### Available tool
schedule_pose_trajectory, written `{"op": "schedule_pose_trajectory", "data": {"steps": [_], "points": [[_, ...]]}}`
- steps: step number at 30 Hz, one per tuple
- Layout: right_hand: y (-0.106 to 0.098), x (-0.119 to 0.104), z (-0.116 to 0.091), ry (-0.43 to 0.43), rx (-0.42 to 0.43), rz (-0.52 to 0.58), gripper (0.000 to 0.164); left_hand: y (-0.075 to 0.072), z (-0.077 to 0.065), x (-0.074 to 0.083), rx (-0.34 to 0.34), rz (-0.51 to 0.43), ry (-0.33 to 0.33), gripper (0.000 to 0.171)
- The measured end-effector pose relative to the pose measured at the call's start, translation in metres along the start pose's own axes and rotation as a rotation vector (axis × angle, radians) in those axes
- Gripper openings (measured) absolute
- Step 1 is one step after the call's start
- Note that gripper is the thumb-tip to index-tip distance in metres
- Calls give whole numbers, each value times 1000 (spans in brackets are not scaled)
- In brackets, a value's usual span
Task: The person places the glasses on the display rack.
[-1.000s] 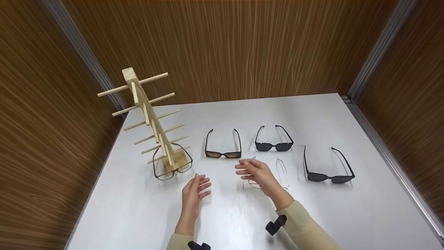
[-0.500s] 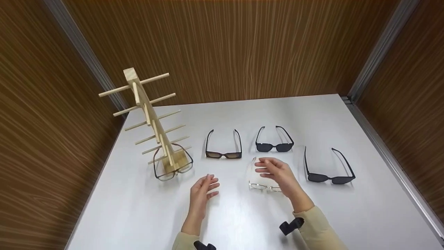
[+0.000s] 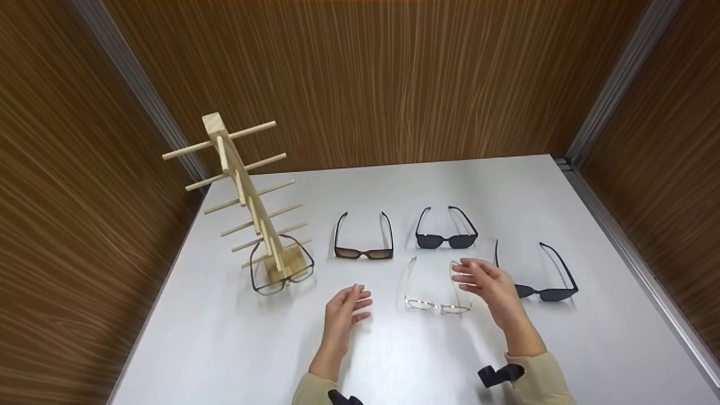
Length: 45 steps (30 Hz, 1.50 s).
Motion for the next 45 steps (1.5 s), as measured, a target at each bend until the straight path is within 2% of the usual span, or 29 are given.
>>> {"op": "schedule_pose_trajectory", "data": {"steps": [5,13,21,28,30,36,45], "points": [[-18,3,-8,-4,55,-45,55,11,3,-6,-7,23,-15,45],[-40,18,-19,51,160,-116,55,29,7,-21,-35,71,-50,48],[-43,37,-24,133,211,-134,49,41,10,-34,-37,116,-80,49],[-44,58,-30,225,248,-87,45,54,12,-51,-54,128,-136,45],[-44,63,-31,245,245,-81,44,59,11,-54,-64,128,-135,43],[-40,68,-32,241,236,-89,43,66,12,-56,-67,151,-113,36],[-33,71,-33,243,227,-69,42,68,14,-60,-58,189,-122,34]]}}
Point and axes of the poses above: each hand's wrist, its own z-axis towards the middle knuckle, its own y-axis out of the palm, x = y × z, the point moved 8 cm from there along z, towards the middle knuckle, and after that the axes turned 1 degree about x, right-handed, at the moved point
